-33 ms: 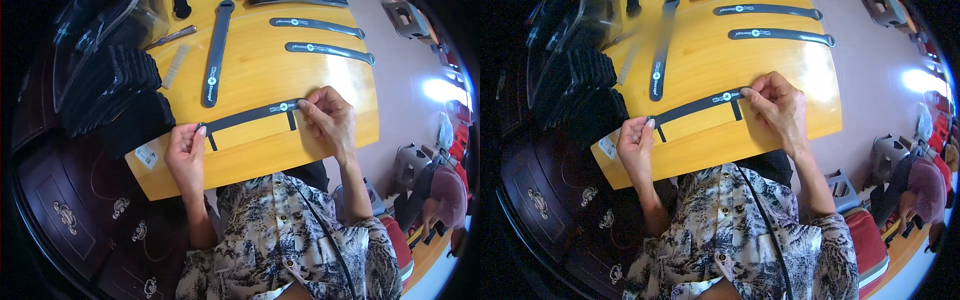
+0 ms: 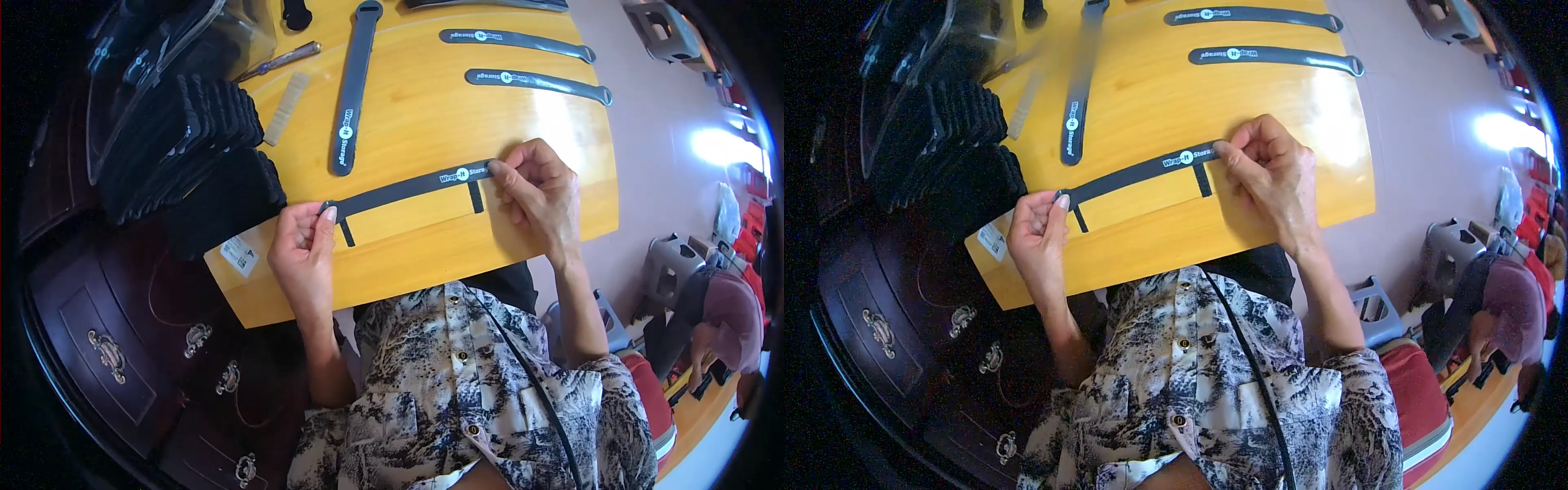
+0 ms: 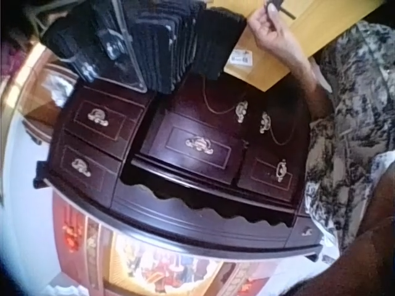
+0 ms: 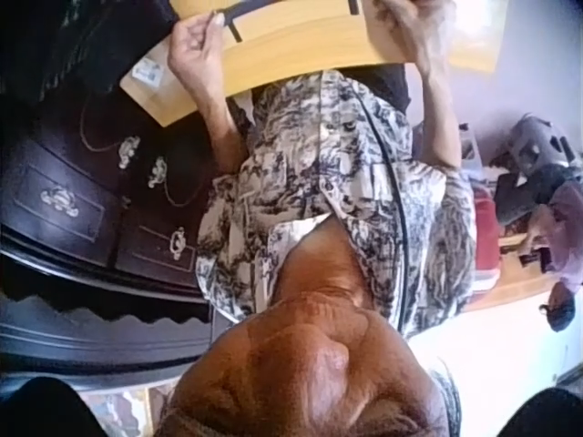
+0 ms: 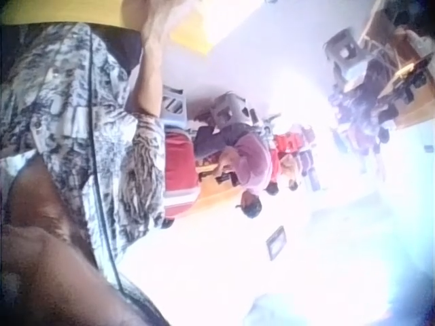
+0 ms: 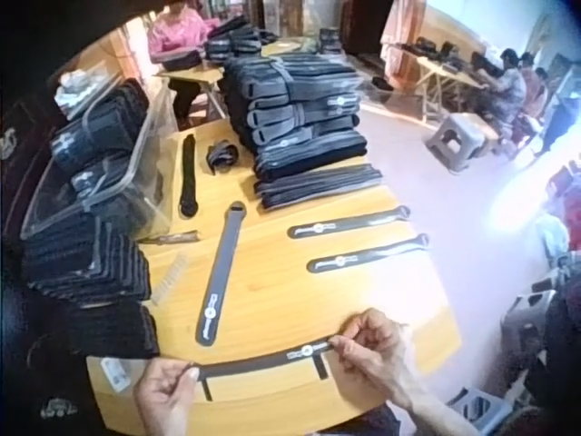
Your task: Assembling or inspecting flexible black straps by peeling off layers and aligning them on a wooden table.
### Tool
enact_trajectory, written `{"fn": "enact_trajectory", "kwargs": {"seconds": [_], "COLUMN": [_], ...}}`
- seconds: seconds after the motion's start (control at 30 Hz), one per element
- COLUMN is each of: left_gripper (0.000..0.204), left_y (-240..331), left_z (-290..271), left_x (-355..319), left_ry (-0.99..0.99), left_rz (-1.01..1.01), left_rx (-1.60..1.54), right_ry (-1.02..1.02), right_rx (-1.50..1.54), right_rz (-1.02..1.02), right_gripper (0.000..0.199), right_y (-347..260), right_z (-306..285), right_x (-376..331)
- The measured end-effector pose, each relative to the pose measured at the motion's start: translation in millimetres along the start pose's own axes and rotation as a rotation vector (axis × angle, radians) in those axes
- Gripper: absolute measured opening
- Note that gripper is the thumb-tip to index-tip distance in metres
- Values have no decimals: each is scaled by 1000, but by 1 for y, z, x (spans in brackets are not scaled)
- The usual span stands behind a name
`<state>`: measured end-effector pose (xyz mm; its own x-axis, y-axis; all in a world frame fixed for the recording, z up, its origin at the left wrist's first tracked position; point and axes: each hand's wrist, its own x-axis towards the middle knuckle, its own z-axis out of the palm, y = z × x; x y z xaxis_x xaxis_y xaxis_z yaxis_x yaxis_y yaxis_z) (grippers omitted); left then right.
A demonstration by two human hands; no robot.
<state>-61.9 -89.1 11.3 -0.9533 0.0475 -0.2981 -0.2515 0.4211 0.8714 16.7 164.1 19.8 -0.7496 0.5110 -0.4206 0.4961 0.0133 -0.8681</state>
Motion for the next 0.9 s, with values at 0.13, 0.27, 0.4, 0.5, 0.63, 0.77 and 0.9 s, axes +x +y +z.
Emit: {"fn": "enact_trajectory", "kwargs": {"seconds": [0.13,0.27,0.4,0.5,0.63,0.77,0.9], "left_gripper": [11,9,7,6,8,9,27], "left_y": [-3,-3,-4,-5,-11,-8,3], "left_z": [-1,1,2,2,2,3,5], "left_x": [1,0,-1,-2,-1,-5,-12], "left_ry": [2,33,47,59,66,135,88], "left_rz": [8,68,152,155,164,276,644], "left_rx": [17,41,149,187,263,353,667], "right_ry": [-14,-28,-40,-75,-105,-85,44], "right_rx": [-10,8,15,-39,-124,-171,-545], "right_rz": [29,24,16,41,60,9,-494], "right_gripper": [15,15,15,14,14,16,14], "right_y": [-1,-4,-4,-8,-17,-11,-10], "right_z": [1,3,2,-2,-4,-4,6], "right_x": [2,2,5,9,12,14,-9]}}
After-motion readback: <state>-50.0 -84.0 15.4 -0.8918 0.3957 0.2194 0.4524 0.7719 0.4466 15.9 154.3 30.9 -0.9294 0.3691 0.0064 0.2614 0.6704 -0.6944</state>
